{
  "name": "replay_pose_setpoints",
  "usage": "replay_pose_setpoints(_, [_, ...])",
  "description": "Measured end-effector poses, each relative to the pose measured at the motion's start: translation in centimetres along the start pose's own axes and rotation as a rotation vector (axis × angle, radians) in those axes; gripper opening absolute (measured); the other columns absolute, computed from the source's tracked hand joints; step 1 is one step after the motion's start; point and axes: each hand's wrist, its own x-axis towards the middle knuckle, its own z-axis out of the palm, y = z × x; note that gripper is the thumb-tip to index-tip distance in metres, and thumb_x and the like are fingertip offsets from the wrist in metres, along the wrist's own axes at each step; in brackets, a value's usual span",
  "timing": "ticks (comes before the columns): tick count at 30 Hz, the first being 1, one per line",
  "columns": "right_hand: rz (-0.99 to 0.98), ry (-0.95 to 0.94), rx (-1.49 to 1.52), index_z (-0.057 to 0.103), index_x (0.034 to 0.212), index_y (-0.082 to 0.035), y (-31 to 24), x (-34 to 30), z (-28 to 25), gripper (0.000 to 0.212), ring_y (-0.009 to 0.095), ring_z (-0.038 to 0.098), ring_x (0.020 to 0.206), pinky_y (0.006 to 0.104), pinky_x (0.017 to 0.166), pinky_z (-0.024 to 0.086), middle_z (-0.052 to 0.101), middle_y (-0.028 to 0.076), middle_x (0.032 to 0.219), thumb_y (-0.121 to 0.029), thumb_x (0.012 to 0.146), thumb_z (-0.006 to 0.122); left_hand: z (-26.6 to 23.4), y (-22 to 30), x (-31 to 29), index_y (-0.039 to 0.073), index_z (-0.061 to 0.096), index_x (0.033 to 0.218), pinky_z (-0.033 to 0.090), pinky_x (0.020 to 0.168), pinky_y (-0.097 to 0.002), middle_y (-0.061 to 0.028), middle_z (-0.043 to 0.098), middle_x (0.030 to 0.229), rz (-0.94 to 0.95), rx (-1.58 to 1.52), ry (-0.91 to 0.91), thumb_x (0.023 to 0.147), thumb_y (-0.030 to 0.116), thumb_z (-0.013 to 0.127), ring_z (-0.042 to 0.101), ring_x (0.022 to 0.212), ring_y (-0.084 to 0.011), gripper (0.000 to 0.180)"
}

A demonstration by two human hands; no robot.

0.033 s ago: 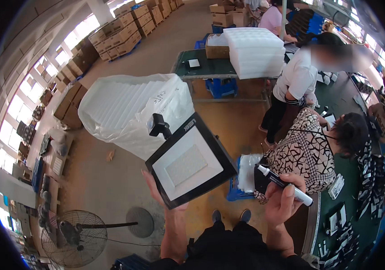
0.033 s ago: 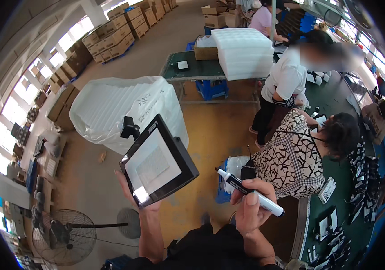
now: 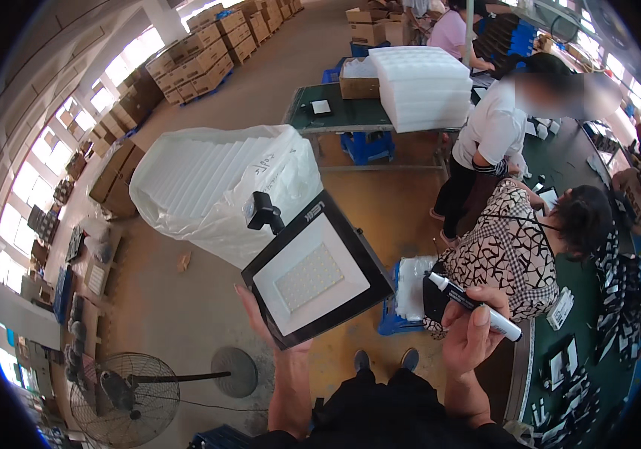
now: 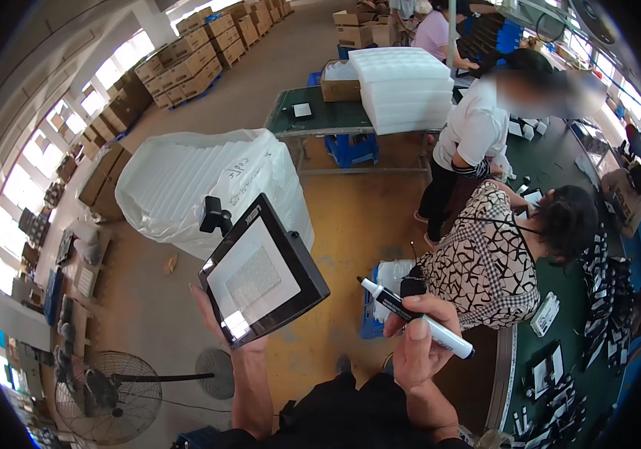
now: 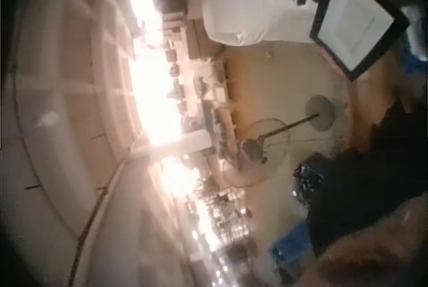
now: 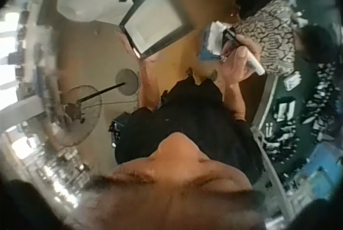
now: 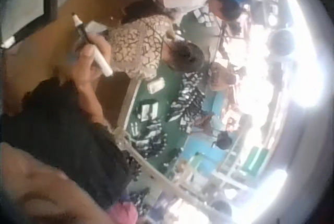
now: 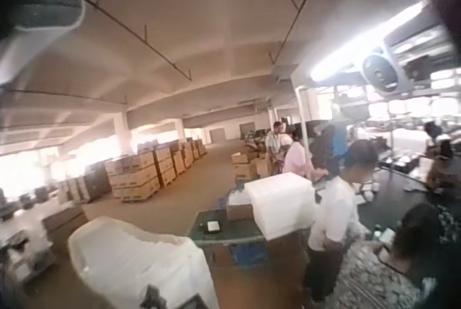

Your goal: The person picks up an LED floodlight, marks its back casing with a marker pen, and handles a foam tray on the assembly line.

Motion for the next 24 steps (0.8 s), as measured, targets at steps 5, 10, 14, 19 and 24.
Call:
replay_pose_setpoints(5, [-0.029, -0.182, 0.011, 0.053, 0.115, 0.004, -1.0, 1.5, -0.1, 0.025, 0.015, 0.062, 0.071, 0.026, 0.062, 0.052, 0.063, 0.015, 0.093, -0.01, 0.097, 0.062, 0.5, 0.2, -0.9, 0.008, 0.05, 0.142, 0.047, 0.102, -0.0478, -0.0122, 0.052, 0.142, -0.039, 0.062, 0.019, 0.099, 0.066, 0.041, 0.055, 0.124, -0.0303, 0.073])
replay_pose_setpoints(10, [-0.022, -0.327, -0.109, 0.051, 0.111, 0.007, -2.2, 1.9, -0.1, 0.021, 0.014, 0.066, 0.074, 0.0243, 0.066, 0.055, 0.069, 0.025, 0.101, -0.002, 0.095, 0.061, -0.4, 0.9, -1.6, 0.006, 0.048, 0.142, 0.05, 0.1, -0.0419, -0.0103, 0.053, 0.14, 0.128, 0.196, -0.031, 0.104, 0.058, 0.034, 0.056, 0.123, -0.0257, 0.066])
replay_pose_setpoints(14, [-0.082, -0.336, -0.26, 0.051, 0.11, 0.007, -1.8, 1.4, -0.6, 0.02, 0.013, 0.067, 0.075, 0.0227, 0.064, 0.055, 0.069, 0.022, 0.099, -0.001, 0.095, 0.06, 1.3, 1.6, -3.2, 0.002, 0.041, 0.145, 0.043, 0.106, -0.0386, -0.0144, 0.051, 0.14, 0.259, 0.305, 0.017, 0.107, 0.053, 0.032, 0.054, 0.124, -0.0252, 0.064])
replay_pose_setpoints(19, [0.002, -0.327, -0.263, 0.052, 0.113, 0.007, -2.3, 1.8, -0.2, 0.019, 0.012, 0.067, 0.076, 0.0217, 0.065, 0.054, 0.066, 0.014, 0.094, -0.001, 0.097, 0.058, 1.2, 2.1, -4.3, 0.002, 0.041, 0.145, 0.042, 0.108, -0.0371, -0.0143, 0.05, 0.141, 0.292, 0.295, -0.036, 0.108, 0.051, 0.029, 0.052, 0.127, -0.0234, 0.063])
replay_pose_setpoints(24, [0.029, -0.324, -0.265, 0.054, 0.113, 0.006, -2.1, 1.2, -0.4, 0.018, 0.013, 0.068, 0.078, 0.0213, 0.065, 0.053, 0.066, 0.012, 0.096, -0.001, 0.098, 0.058, 1.2, 2.6, -5.1, 0.002, 0.039, 0.147, 0.044, 0.108, -0.0383, -0.0129, 0.047, 0.144, 0.356, 0.351, -0.019, 0.106, 0.052, 0.031, 0.052, 0.128, -0.022, 0.065])
